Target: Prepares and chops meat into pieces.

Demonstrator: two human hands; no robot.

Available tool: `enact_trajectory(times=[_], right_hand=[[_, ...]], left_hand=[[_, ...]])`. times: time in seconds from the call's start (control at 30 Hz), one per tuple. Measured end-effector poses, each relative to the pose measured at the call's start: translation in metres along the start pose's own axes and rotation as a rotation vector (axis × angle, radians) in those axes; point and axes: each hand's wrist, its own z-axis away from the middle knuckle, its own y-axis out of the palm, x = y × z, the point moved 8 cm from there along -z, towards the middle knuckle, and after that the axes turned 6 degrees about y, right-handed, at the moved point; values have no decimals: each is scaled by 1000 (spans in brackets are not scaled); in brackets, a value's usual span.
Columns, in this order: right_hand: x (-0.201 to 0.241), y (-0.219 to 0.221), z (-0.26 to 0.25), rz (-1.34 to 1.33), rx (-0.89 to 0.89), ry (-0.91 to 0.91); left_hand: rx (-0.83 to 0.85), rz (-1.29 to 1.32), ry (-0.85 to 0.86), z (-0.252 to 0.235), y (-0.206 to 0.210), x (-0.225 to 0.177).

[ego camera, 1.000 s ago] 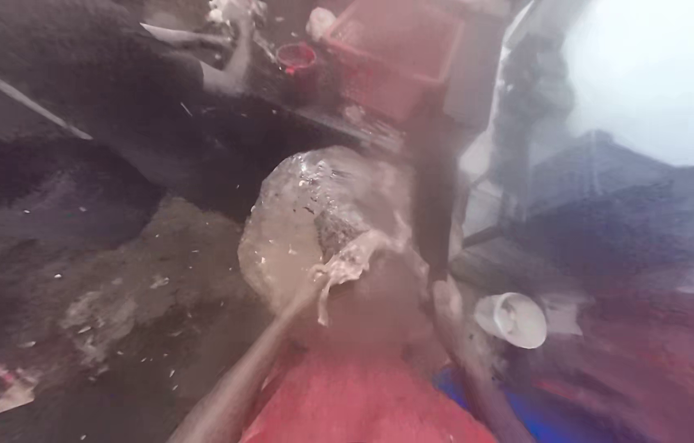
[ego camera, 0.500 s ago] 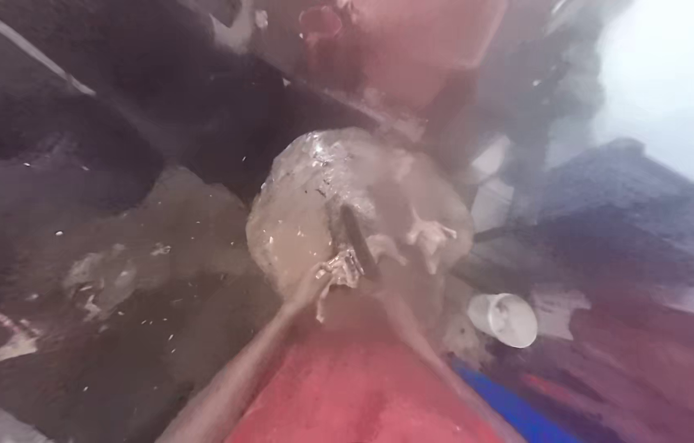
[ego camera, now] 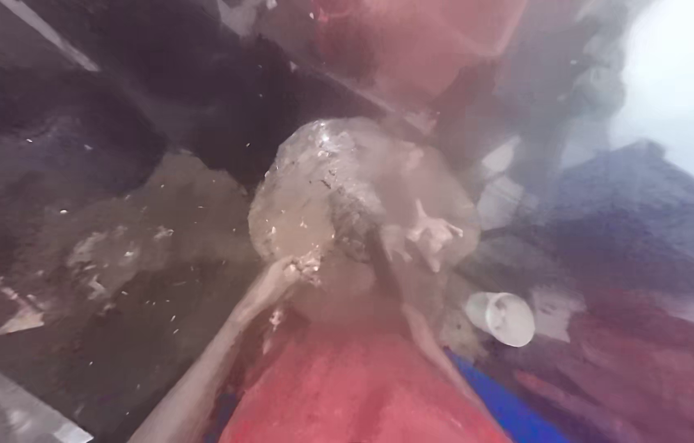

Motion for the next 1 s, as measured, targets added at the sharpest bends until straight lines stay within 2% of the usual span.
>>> enact_trajectory(times=[0.1,0.2,0.27,0.33,0.4,0.47,0.6,0.67,0.73,0.8,0.9,0.97,1.0], right_hand=[[18,-12,0,23,-186,-13],[70,-24,4,-28,-257,-172],[121,-32,25,-175,-247,-342],[167,-38,48,-210,-267,-554],[188,-36,63,-210,-347,-665],[169,-20,61,-35,-392,-560],[71,46,-6,111,-74,-80],[58,56,-16,124,-33,0],[63,58,-20,119,0,-20],[75,55,-33,73,17,-71],[90,49,-45,-114,-30,-192],[89,42,-30,-237,-88,-235],[79,35,-21,-212,-116,-247]], left_hand=[[1,145,78,1,5,-22],[106,262,181,-25,46,-44],[122,191,210,-50,80,-39],[49,59,183,-66,99,-31],[43,-24,122,-69,103,-29],[59,-34,77,-69,106,-20],[69,-54,147,-66,104,-17],[127,-112,124,-54,106,-23],[188,-113,72,-37,112,-17],[180,-60,37,-29,116,-5],[83,48,-32,-26,107,6],[2,64,-84,-21,86,6],[-38,69,-88,-20,75,7]])
